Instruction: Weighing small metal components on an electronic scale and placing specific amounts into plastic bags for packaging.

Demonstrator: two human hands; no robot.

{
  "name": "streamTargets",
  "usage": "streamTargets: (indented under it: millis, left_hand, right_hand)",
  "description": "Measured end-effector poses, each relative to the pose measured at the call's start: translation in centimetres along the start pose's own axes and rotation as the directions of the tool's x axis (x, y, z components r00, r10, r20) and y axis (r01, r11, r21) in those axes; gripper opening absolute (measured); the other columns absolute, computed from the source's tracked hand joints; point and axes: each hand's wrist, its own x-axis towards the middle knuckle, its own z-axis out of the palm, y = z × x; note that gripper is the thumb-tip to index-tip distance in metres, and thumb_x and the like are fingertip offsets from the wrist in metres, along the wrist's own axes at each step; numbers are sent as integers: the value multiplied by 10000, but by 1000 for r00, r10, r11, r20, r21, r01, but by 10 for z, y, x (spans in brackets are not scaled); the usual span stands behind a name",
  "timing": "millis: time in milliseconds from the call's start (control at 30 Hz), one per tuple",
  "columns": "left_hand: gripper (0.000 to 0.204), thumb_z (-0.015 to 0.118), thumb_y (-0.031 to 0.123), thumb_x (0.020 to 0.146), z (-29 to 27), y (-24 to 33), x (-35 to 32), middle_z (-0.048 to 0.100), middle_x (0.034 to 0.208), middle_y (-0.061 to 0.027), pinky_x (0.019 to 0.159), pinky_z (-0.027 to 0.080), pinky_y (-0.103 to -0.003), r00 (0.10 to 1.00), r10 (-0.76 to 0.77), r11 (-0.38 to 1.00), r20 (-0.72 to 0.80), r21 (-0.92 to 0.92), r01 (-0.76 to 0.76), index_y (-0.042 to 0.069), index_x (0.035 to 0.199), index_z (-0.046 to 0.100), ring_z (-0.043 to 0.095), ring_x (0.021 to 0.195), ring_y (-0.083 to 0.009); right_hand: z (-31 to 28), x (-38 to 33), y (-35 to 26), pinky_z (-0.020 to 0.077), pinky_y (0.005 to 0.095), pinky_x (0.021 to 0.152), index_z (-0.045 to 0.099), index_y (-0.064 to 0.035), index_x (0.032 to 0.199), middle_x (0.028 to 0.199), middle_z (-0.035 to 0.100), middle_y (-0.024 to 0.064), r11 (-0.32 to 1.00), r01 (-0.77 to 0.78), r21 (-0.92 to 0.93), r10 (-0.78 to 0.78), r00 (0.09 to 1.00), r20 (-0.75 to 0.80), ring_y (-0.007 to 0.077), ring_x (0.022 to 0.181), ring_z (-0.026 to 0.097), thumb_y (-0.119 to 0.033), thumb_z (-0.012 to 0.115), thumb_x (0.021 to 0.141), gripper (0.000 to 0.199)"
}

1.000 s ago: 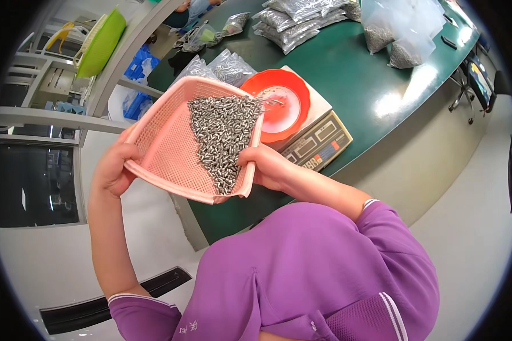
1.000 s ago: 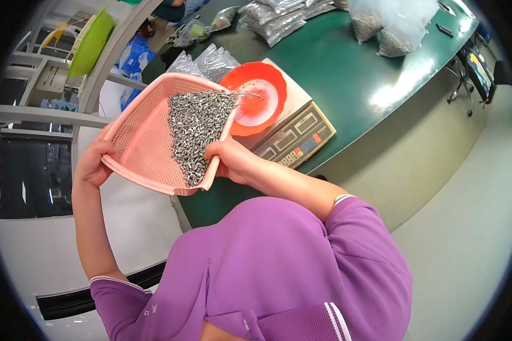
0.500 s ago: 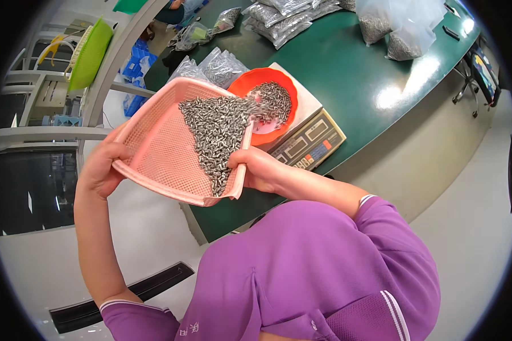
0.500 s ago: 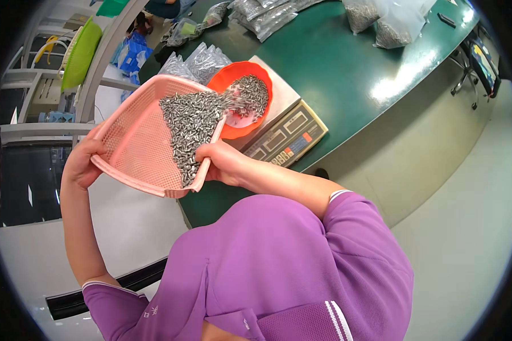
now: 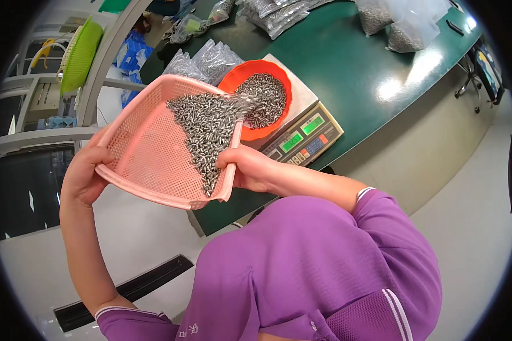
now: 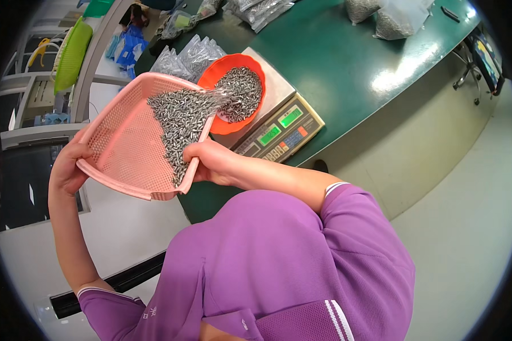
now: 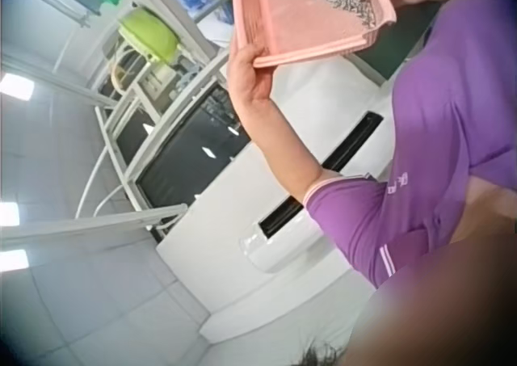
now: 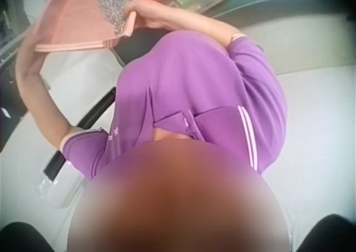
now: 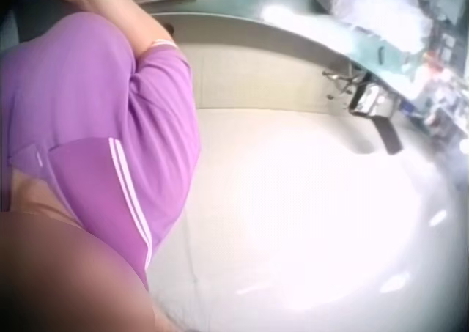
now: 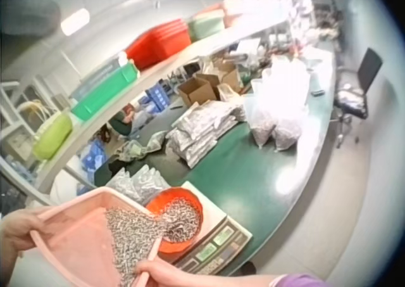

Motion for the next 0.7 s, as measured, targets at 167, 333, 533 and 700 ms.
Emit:
streamTargets:
  millis: [167, 333, 533, 700]
  left_hand:
    - [605, 427, -47, 638, -1, 3, 0, 502, 1167, -142, 898, 427, -316, 1000, 5, 1000, 2, 8, -5, -35, 1243, 414, 521, 1046, -217]
    - [606, 426, -40, 635, 0, 7, -1, 505, 1165, -139, 890, 431, -313, 1000, 4, 1000, -1, 15, -4, -36, 1241, 416, 522, 1042, -211]
    - [596, 431, -44, 640, 5, 14, -3, 509, 1163, -143, 896, 425, -308, 1000, 17, 999, -2, 35, -16, -48, 1235, 416, 524, 1039, -211]
    - [595, 429, -40, 643, 8, 18, -4, 505, 1167, -152, 914, 415, -308, 1000, 26, 998, 12, 60, -27, -49, 1239, 414, 523, 1043, -215]
  right_hand:
    - [3, -1, -3, 497, 376, 845, 404, 29, 1183, 1077, 538, 126, 1000, -2, 16, 2, 1000, -14, 224, 954, 576, -5, 430, 752, 433]
    - [3, -3, -4, 497, 371, 835, 424, 43, 1139, 1044, 538, 128, 999, 12, 50, -12, 1000, 8, 225, 927, 575, -8, 434, 755, 387]
    - [4, -1, -6, 504, 369, 818, 433, 51, 1113, 1030, 538, 128, 998, -22, 51, 22, 1000, -13, 222, 915, 577, -10, 444, 754, 365]
    - [6, -4, -8, 508, 368, 813, 426, 55, 1113, 1031, 535, 129, 999, -21, 40, 22, 1000, -20, 225, 921, 578, -10, 449, 751, 369]
